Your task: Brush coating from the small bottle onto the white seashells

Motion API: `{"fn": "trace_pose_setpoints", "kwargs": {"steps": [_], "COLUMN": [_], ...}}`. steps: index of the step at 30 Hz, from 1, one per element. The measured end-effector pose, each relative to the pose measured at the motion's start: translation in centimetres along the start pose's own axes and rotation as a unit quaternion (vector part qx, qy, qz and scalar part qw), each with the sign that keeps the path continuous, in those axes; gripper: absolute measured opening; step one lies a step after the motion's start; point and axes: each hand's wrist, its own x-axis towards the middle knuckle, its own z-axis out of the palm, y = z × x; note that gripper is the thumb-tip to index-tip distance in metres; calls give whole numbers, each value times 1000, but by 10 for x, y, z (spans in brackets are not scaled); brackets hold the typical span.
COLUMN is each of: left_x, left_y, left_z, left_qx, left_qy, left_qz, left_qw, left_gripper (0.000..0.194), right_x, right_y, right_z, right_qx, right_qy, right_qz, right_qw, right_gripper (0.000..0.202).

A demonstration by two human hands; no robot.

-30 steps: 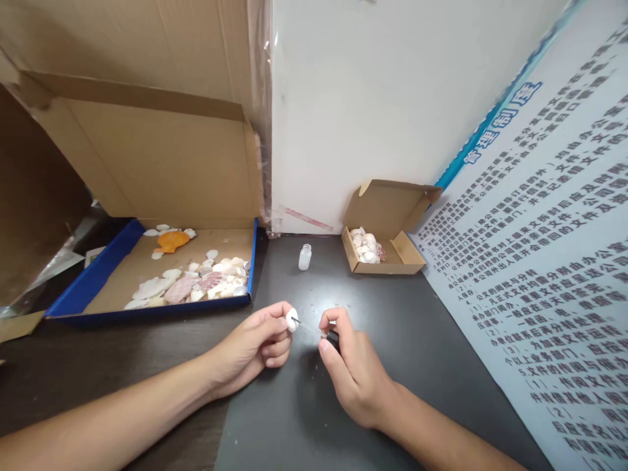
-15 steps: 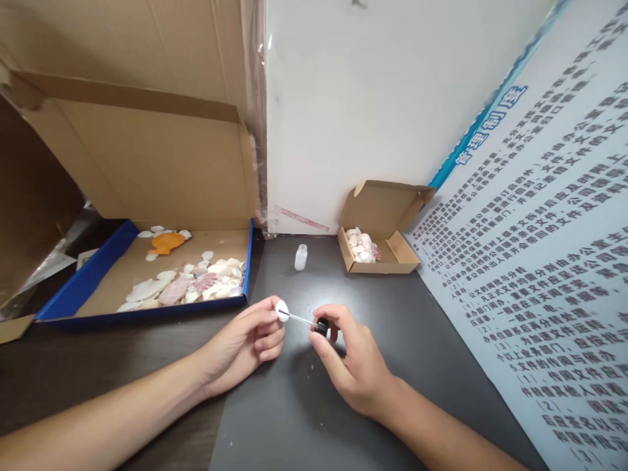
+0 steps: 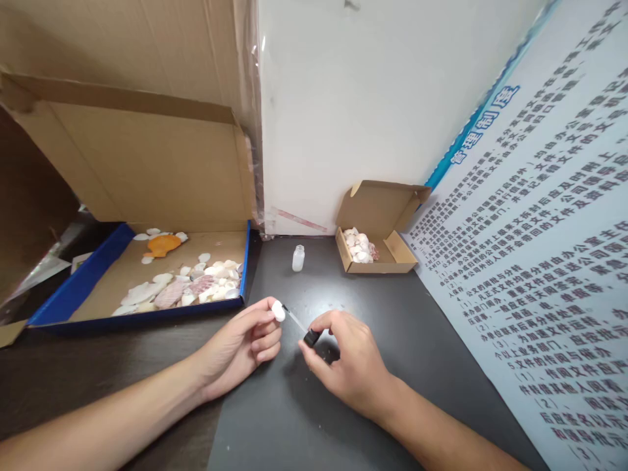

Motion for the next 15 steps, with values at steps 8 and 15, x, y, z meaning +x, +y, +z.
{"fn": "trace_pose_setpoints", "kwargs": {"steps": [8, 15], "left_x": [1, 1], "left_y": [0, 0], "left_z": [0, 0], "left_qx": [3, -1], "left_qy": [4, 0], "left_qz": [0, -2], "left_qw": [1000, 1000], "left_gripper": [15, 15], "right_x": [-3, -2], "right_y": [-1, -3], "right_z": [0, 0], "right_qx": [-28, -1], "right_qy": [-25, -18], "right_qz": [7, -6], "right_qw": [999, 1000], "right_gripper": [13, 14]}}
